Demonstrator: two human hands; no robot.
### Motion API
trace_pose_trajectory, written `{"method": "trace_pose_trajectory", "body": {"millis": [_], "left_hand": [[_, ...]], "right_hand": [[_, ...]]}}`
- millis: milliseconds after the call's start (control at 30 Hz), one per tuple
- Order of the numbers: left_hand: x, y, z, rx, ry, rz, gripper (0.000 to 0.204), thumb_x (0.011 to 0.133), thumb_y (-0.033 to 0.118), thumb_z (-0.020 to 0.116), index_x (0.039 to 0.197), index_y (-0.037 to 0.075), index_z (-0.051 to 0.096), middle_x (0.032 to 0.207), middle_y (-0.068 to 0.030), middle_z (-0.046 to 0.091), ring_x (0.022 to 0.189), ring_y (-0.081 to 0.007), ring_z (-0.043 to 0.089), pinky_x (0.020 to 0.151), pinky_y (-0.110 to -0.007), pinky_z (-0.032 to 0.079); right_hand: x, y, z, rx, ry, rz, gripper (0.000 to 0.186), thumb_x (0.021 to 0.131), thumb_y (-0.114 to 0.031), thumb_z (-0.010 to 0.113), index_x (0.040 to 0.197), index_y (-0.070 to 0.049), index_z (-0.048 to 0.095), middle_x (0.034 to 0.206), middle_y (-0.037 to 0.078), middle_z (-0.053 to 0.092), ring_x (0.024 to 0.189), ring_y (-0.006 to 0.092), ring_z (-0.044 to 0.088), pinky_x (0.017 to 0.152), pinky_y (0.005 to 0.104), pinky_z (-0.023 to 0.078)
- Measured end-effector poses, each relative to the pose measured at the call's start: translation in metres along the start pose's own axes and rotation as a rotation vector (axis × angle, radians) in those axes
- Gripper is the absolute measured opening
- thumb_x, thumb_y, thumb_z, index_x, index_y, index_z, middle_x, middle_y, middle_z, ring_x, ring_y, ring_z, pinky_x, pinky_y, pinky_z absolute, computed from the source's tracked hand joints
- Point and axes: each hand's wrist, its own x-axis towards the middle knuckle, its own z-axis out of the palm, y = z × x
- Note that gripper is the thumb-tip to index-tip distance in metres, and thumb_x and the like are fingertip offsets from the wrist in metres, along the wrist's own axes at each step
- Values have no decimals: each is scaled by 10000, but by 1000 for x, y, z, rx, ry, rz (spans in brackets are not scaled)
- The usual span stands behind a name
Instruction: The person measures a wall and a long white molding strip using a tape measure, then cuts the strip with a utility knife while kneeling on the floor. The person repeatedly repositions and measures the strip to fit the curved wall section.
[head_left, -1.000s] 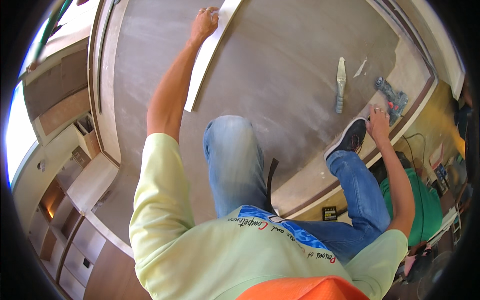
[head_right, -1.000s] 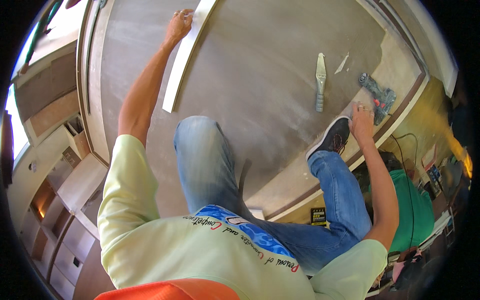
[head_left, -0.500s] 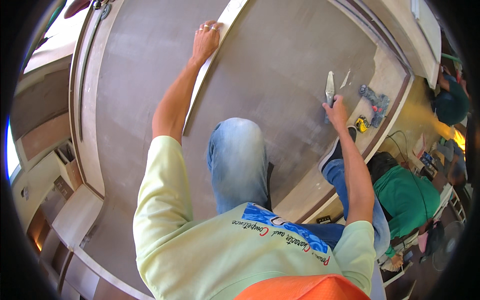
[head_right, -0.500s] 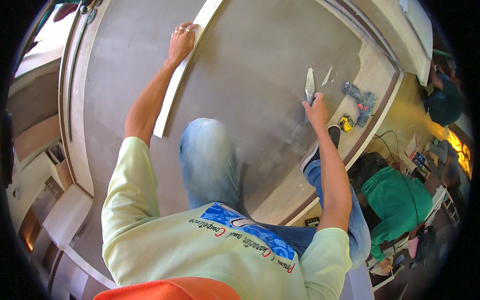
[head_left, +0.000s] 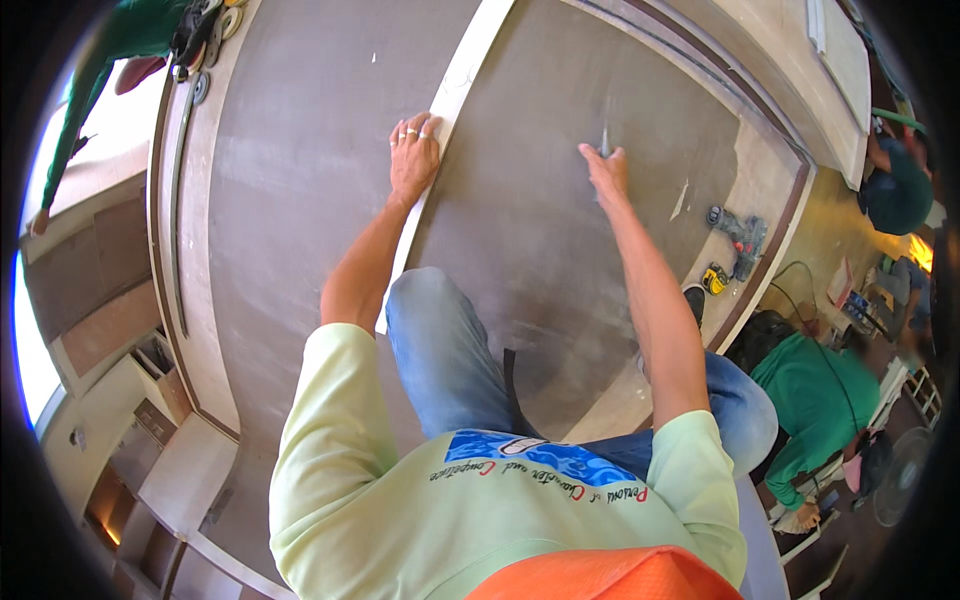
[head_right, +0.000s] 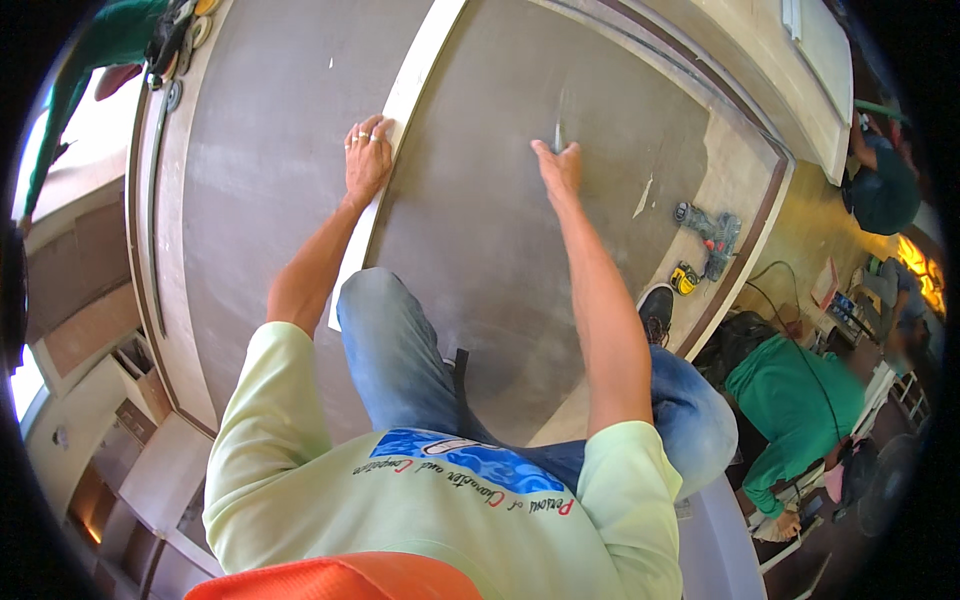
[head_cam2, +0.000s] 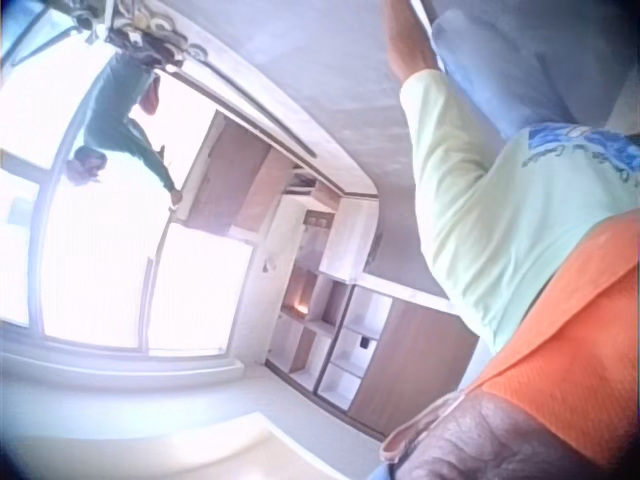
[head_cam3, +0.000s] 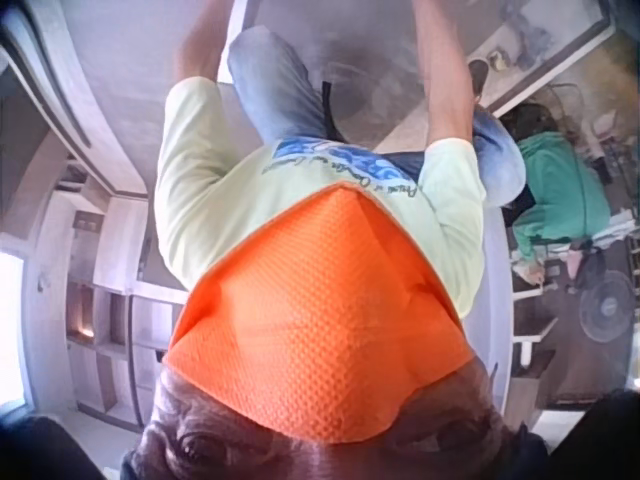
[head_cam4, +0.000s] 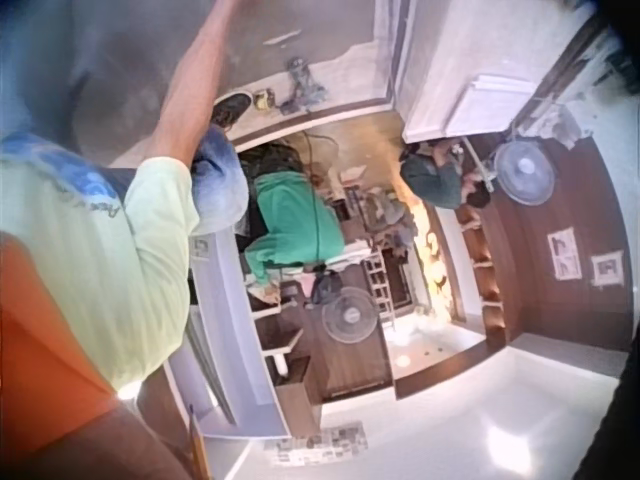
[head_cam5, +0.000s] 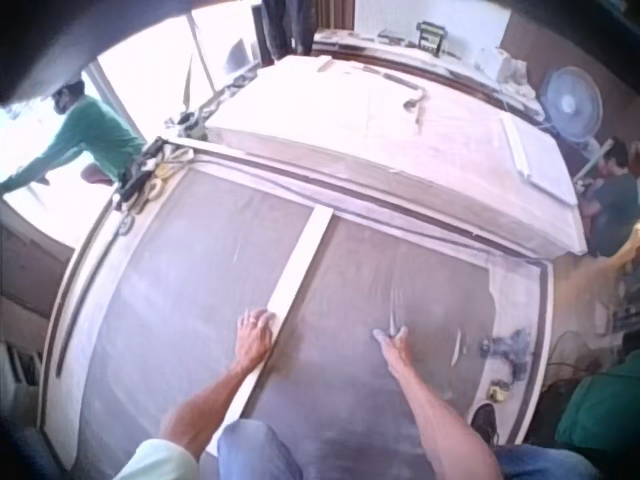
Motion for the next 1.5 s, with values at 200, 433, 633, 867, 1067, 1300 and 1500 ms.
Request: {"method": "trace_pose_trajectory", "body": {"millis": [200,433,633,867,1067,1300,1500], "left_hand": [[-1,-9,-8,-44,-57,-32,372,902,70,537,1263,150,579,1317,-95,552,1255,-334,497,1144,-511,314],[5,-15,-2,-52,-85,15,456,853,20,551,1286,163,561,1307,-102,516,1270,-302,478,1142,-520,319],[4,-17,0,-120,-135,2,514,822,-4,558,1306,169,529,1305,-103,491,1291,-298,451,1144,-540,302],[2,-19,5,-163,-142,-5,561,788,-36,579,1304,169,504,1316,-103,475,1304,-305,433,1137,-571,286],[5,-23,8,-164,-163,1,543,798,-23,583,1294,183,503,1292,-90,470,1305,-295,427,1139,-563,284],[1,-27,6,-163,-201,-2,525,837,-12,573,1316,185,489,1326,-87,425,1316,-294,404,1140,-575,276],[0,-25,15,-171,-120,28,563,801,-21,554,1323,181,505,1325,-104,461,1317,-305,419,1132,-576,286]], "right_hand": [[-33,-55,35,-235,20,5,864,704,-368,874,1300,60,419,1234,240,544,1145,394,567,937,472,488],[-23,-78,31,-308,-73,154,816,695,-276,901,1254,38,396,1215,253,521,1104,403,558,928,479,486],[-17,-82,27,-351,-122,193,779,686,-262,913,1186,27,390,1179,274,524,1101,426,541,920,482,485],[-8,-101,22,-366,-188,268,762,697,-220,906,1196,31,387,1197,315,534,1120,444,547,928,483,486],[-12,-104,19,-409,-197,313,752,714,-239,896,1207,23,393,1188,319,550,1114,457,571,934,487,490],[-21,-101,22,-331,-155,246,693,771,-253,849,1218,20,396,1156,297,563,1094,444,581,901,494,479],[-23,-71,45,-231,61,65,532,879,-274,731,1241,24,480,1125,259,580,1043,419,584,884,482,472]]}}
